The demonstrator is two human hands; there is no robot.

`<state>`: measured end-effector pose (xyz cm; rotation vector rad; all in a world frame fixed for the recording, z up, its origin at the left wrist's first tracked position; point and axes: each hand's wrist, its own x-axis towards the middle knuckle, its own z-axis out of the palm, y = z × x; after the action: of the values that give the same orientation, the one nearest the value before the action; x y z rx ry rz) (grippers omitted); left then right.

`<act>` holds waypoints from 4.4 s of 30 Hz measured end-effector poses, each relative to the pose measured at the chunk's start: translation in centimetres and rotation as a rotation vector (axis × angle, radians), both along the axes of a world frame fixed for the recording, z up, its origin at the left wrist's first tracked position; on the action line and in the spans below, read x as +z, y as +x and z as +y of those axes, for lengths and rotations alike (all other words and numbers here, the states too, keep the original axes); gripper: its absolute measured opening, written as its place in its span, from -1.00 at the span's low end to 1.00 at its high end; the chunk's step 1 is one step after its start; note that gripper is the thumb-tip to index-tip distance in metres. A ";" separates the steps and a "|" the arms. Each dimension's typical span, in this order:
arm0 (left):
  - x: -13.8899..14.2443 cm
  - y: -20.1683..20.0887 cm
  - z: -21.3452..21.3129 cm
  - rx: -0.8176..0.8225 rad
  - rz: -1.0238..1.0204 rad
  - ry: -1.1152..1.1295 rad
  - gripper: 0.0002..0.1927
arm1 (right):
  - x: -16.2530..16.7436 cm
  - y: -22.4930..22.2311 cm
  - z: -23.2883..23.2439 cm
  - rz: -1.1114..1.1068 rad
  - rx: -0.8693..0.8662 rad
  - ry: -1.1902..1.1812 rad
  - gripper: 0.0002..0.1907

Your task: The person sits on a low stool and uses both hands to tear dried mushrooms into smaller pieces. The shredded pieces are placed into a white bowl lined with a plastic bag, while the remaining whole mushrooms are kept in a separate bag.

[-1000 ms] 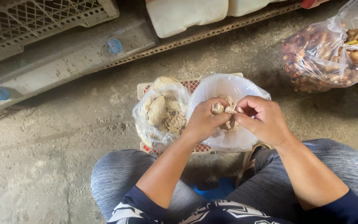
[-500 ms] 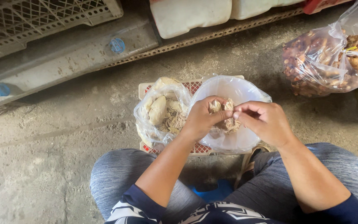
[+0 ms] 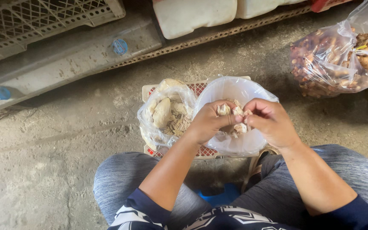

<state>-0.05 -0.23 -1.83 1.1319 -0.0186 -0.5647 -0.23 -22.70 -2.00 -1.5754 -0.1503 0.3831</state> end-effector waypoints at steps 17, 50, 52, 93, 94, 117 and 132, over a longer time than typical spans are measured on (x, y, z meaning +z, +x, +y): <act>-0.8 -0.4 -0.8 0.109 -0.023 -0.080 -0.77 | 3.2 -0.3 1.3 -0.058 -0.016 -0.357 -0.87; 0.5 0.0 -0.9 0.110 -0.003 0.200 -0.72 | 3.6 0.8 -0.5 -0.024 -0.087 0.212 -0.83; 0.2 0.1 -0.9 0.130 0.054 0.083 -0.68 | 3.5 0.9 -0.5 0.007 -0.106 0.041 -0.81; -1.1 0.1 -1.0 0.091 0.079 -0.036 -0.68 | 1.6 1.2 0.7 -0.031 -0.083 -0.324 -0.85; -1.1 0.1 -0.9 0.090 0.071 -0.024 -0.69 | 1.5 1.3 0.8 -0.025 -0.093 -0.340 -0.85; 0.5 -0.1 -1.0 0.119 0.043 0.142 -0.69 | 0.6 1.5 0.5 0.115 -0.056 -0.001 -0.86; -1.5 1.1 0.1 0.052 0.019 0.186 -0.73 | 1.6 2.1 -2.7 0.227 -0.123 0.220 -0.89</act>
<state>1.05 -0.18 -3.28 1.3039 0.0813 -0.5385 1.87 -25.36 -0.41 -1.3070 0.0778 0.4308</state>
